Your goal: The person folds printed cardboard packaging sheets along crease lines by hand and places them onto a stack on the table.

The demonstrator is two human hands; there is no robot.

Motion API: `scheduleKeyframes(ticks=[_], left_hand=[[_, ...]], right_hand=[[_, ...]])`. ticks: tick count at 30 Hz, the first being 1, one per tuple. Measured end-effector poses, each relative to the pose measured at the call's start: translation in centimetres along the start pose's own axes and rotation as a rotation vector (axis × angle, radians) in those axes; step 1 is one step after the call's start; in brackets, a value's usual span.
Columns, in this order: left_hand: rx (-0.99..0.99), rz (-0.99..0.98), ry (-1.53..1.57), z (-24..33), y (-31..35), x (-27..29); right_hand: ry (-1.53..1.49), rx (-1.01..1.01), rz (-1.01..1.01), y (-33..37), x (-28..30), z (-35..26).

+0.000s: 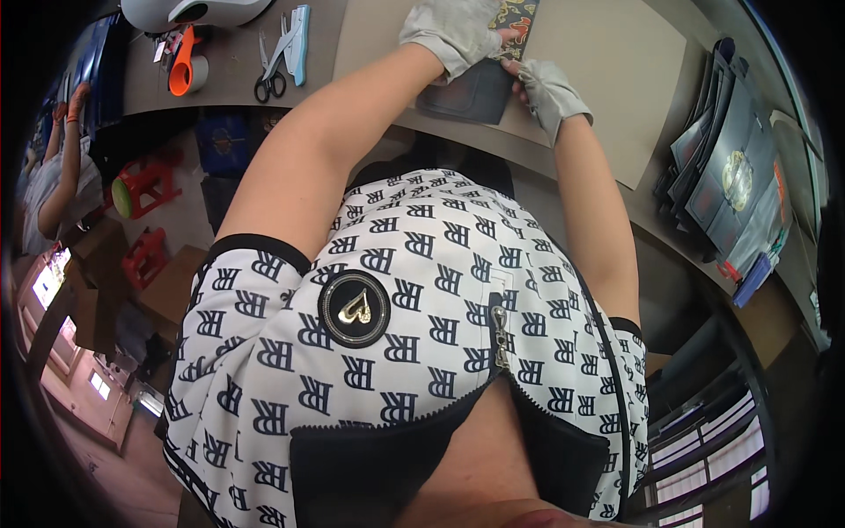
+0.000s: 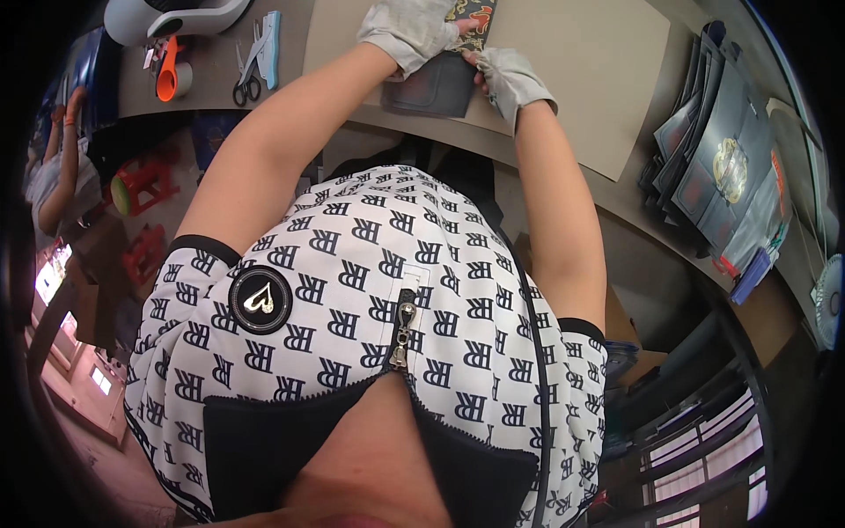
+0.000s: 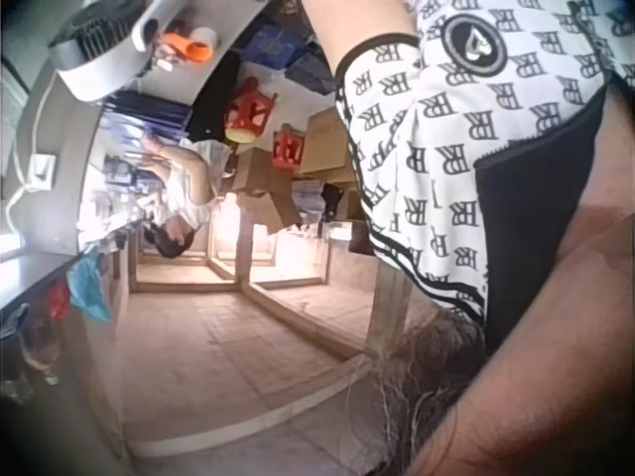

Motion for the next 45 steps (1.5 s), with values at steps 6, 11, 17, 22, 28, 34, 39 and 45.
scheduleKeyframes(ticks=[6,11,17,22,28,34,39,45], left_hand=[[-0.097,0.099,0.165,0.1,-4.4,1.3],[-0.221,0.143,0.069,-0.5,-6.5,0.3],[-0.135,-0.317,0.051,0.1,-3.4,1.3],[-0.28,0.039,0.079,-0.6,4.4,-1.1],[-0.368,-0.101,-0.022,-1.9,11.0,-4.1],[-0.398,-0.103,-0.008,-1.2,11.1,-4.3],[-0.382,-0.295,-0.073,0.5,10.2,-1.5],[-0.366,-0.317,-0.137,0.8,10.3,-2.2]], right_hand=[[-0.089,-0.065,0.058,-1.0,0.1,3.0],[0.007,-0.042,0.001,-0.6,-1.1,2.2],[-0.156,-0.082,0.036,-0.6,-0.3,2.7],[-0.094,-0.047,-0.009,-1.9,-0.3,2.9],[-0.047,-0.077,-0.038,-2.1,-1.0,3.0],[-0.071,-0.06,0.007,-4.1,-0.5,6.7],[-0.127,-0.122,-0.073,-4.2,-1.4,6.8],[-0.199,-0.056,-0.103,-3.7,-1.5,5.3]])
Point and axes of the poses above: each hand's wrist, its own y-axis away from the middle knuckle, its own x-axis out of the back of the hand, z = x × y, the point moved 8 cm from there along -y, towards the middle knuckle, and after that the axes turned 14 degrees about x, right-handed, at the moved point
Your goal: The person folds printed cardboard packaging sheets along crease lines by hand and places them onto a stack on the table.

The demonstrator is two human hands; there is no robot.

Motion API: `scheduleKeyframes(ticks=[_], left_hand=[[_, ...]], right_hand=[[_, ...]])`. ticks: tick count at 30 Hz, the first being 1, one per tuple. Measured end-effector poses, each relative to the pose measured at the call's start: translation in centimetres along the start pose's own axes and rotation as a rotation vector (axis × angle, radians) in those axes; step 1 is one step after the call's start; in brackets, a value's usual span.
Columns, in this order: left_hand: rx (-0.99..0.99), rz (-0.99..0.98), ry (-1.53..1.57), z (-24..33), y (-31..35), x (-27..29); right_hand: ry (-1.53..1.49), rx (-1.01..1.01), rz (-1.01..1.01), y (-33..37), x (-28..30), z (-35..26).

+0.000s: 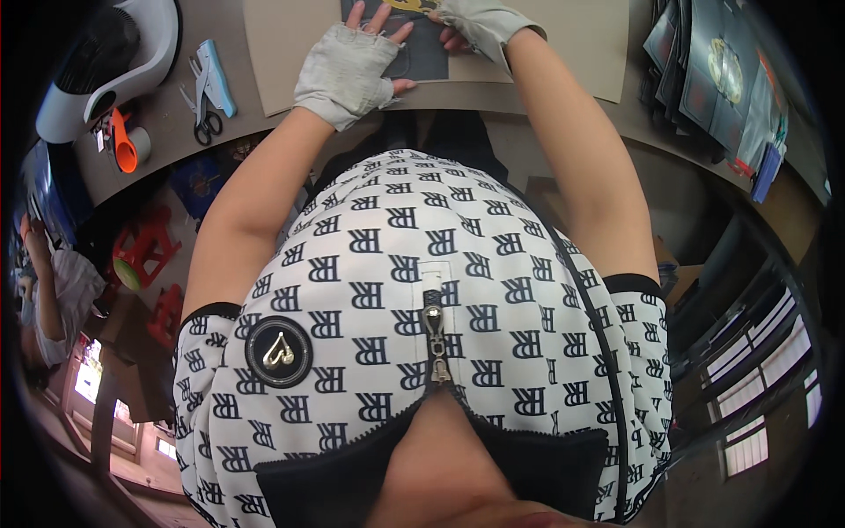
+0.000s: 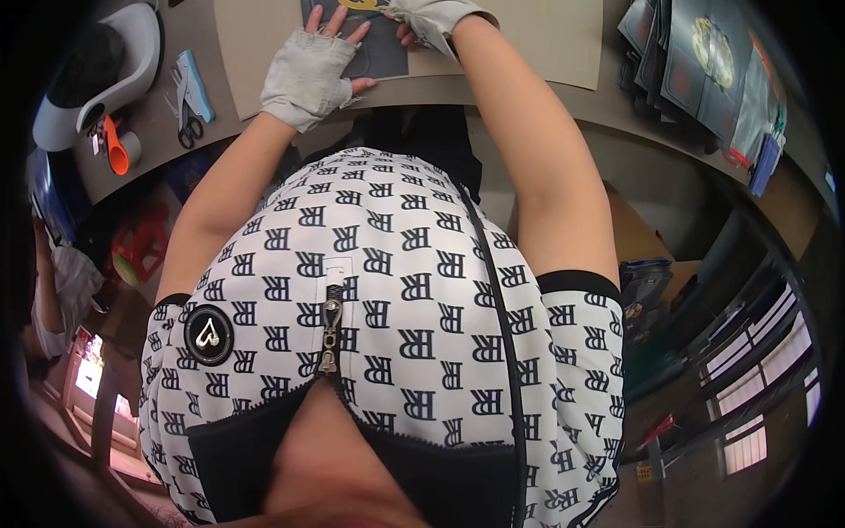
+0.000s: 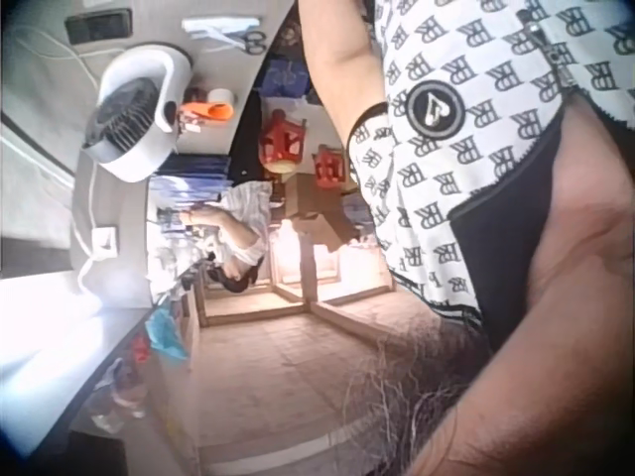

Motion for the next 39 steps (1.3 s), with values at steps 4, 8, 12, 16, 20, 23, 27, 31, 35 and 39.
scheduleKeyframes(ticks=[4,8,12,16,20,23,27,31,35,39], left_hand=[[0.012,0.045,-0.044,0.0,-0.1,-0.7],[0.025,0.036,-0.05,0.1,-0.3,-1.0],[0.037,0.025,-0.07,0.6,-0.5,-1.2],[0.053,-0.02,-0.12,0.7,-0.4,-0.9],[0.045,0.025,-0.153,0.6,-0.5,-1.2],[0.05,-0.04,-0.108,0.8,-0.6,-0.9],[0.071,-0.043,-0.086,0.3,-0.2,-1.1],[0.06,-0.036,-0.058,0.6,-0.4,-0.8],[0.056,-0.031,-0.051,0.6,-0.4,-0.7],[0.056,-0.045,-0.051,0.8,-0.5,-0.5]], right_hand=[[-0.022,0.057,0.002,0.5,0.0,-0.8],[0.087,0.114,0.009,0.6,0.0,-1.1],[0.288,0.177,-0.033,-1.2,0.0,-0.4],[0.33,0.225,-0.047,-1.2,-0.7,-1.0],[0.139,0.175,-0.01,-1.1,-0.6,-0.5],[0.02,0.192,0.003,-0.9,-0.5,-0.2],[-0.022,0.16,0.026,-0.7,-1.2,-0.5],[0.082,0.2,-0.004,-0.3,-0.7,-0.9],[0.105,0.172,-0.041,-0.6,-0.9,-0.6],[0.893,0.469,-0.185,-0.5,-1.5,-2.4]])
Point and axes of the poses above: each hand's wrist, its own y-axis away from the middle knuckle, its own x-axis out of the back of the hand, z = x × y, the point moved 8 cm from there along -y, towards the middle knuckle, and after that the axes turned 14 degrees about x, right-handed, at the moved point
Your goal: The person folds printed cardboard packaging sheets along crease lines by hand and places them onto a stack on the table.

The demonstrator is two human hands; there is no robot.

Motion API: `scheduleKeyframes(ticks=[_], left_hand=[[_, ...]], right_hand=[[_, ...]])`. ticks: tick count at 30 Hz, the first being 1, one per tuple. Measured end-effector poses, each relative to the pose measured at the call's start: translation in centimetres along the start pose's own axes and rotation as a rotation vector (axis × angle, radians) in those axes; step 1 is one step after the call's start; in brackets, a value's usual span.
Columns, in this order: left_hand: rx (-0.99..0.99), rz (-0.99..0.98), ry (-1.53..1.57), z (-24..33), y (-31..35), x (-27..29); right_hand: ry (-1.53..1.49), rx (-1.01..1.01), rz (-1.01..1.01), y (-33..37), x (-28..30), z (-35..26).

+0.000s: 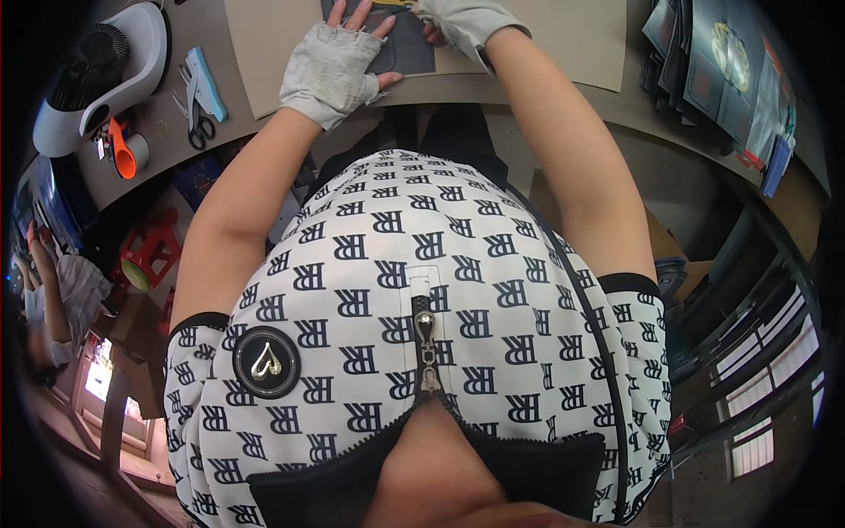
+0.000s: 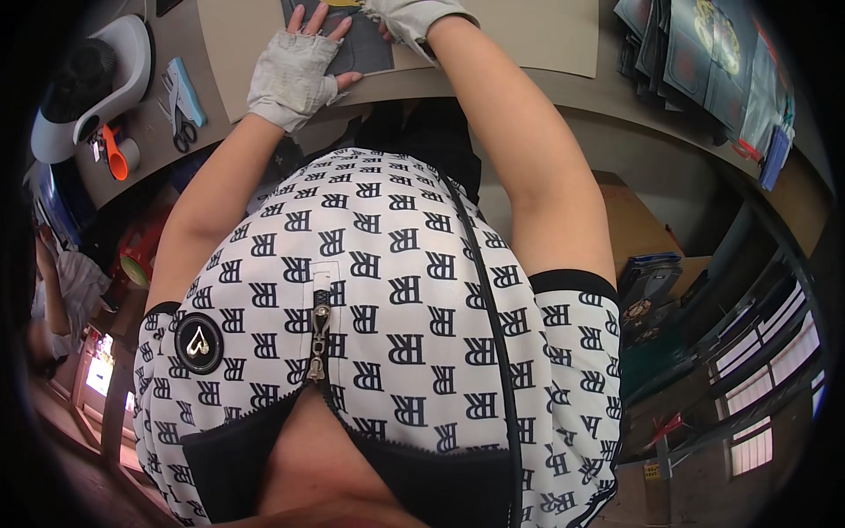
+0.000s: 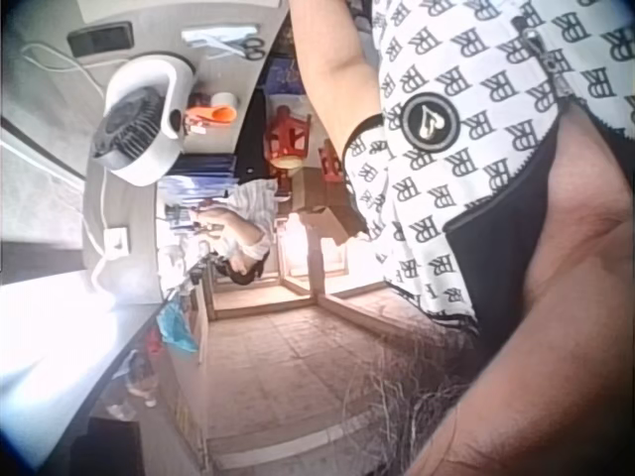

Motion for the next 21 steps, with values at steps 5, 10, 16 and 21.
scheduleKeyframes(ticks=[5,10,16,21], left_hand=[[-0.006,0.043,-0.019,-0.3,0.1,0.3],[-0.018,-0.036,0.005,-0.3,-0.1,0.8],[-0.041,0.0,0.04,-0.8,0.0,0.7],[-0.026,-0.023,0.09,-1.6,0.6,1.2]], right_hand=[[0.509,0.149,0.096,0.8,1.1,-3.0],[0.451,0.029,0.127,0.7,1.1,-2.1],[0.417,0.026,0.188,1.9,2.0,-3.5],[0.401,-0.077,0.603,6.0,6.1,-10.4]])
Point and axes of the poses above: each hand's wrist, its own y-axis away from the middle knuckle, its own x-axis out of the back of the hand, z = x × y, the point moved 8 cm from there along -y, towards the middle knuckle, and after that the axes turned 14 degrees about x, right-handed, at the moved point
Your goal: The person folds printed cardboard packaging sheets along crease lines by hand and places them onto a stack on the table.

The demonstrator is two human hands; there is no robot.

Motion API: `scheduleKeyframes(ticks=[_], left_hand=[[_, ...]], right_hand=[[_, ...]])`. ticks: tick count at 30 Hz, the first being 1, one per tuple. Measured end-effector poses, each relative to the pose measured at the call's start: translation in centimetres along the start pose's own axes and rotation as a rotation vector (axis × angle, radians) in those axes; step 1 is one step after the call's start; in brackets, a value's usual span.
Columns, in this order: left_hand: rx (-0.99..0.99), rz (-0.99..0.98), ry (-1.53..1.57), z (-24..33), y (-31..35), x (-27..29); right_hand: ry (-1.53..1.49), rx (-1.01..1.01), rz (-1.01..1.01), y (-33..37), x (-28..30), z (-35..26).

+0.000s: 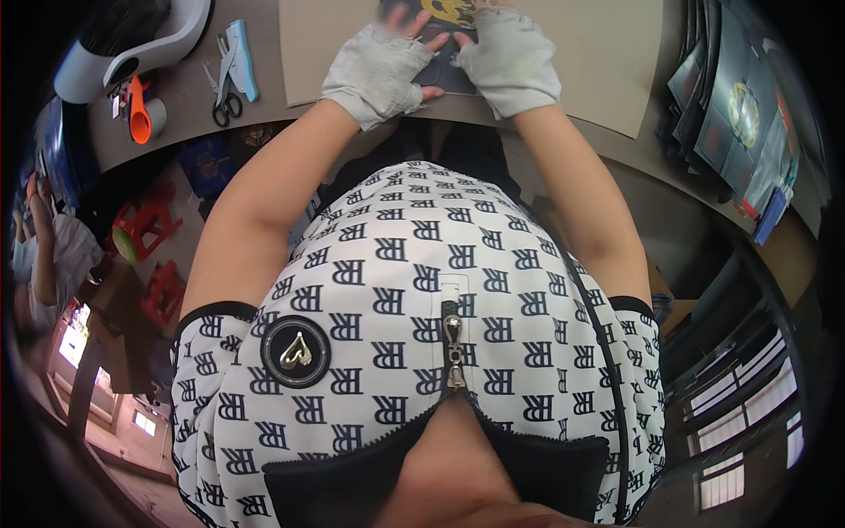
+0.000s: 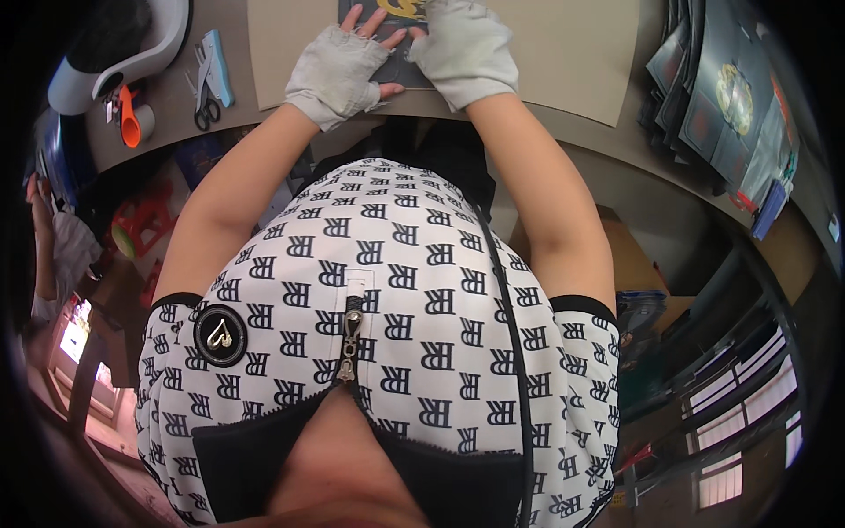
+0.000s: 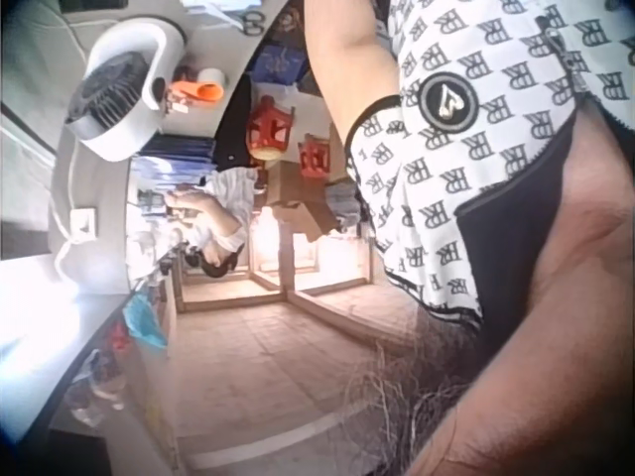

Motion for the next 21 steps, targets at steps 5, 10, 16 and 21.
scheduleKeyframes(ticks=[5,10,16,21], left_hand=[[-0.085,0.067,0.054,0.1,-0.3,-0.5],[0.375,0.7,0.194,-15.3,0.4,-5.8],[0.305,0.515,-0.188,-11.7,0.8,-2.8],[0.223,0.31,-0.111,-6.2,1.0,-6.1]], right_hand=[[0.032,0.047,-0.154,0.6,-3.7,-0.9],[0.062,0.043,-0.215,-0.6,-3.9,-2.5],[0.203,0.115,-0.028,1.9,-6.9,0.2],[0.218,0.121,-0.066,1.4,-7.0,-0.7]])
Point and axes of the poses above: each hand's wrist, its own y-axis away from the middle knuckle, its own x-axis out of the back of the hand, z = x × y, the point moved 8 cm from there along -y, towards the middle knuckle, and after that the axes turned 14 degrees about x, right-handed, at the moved point
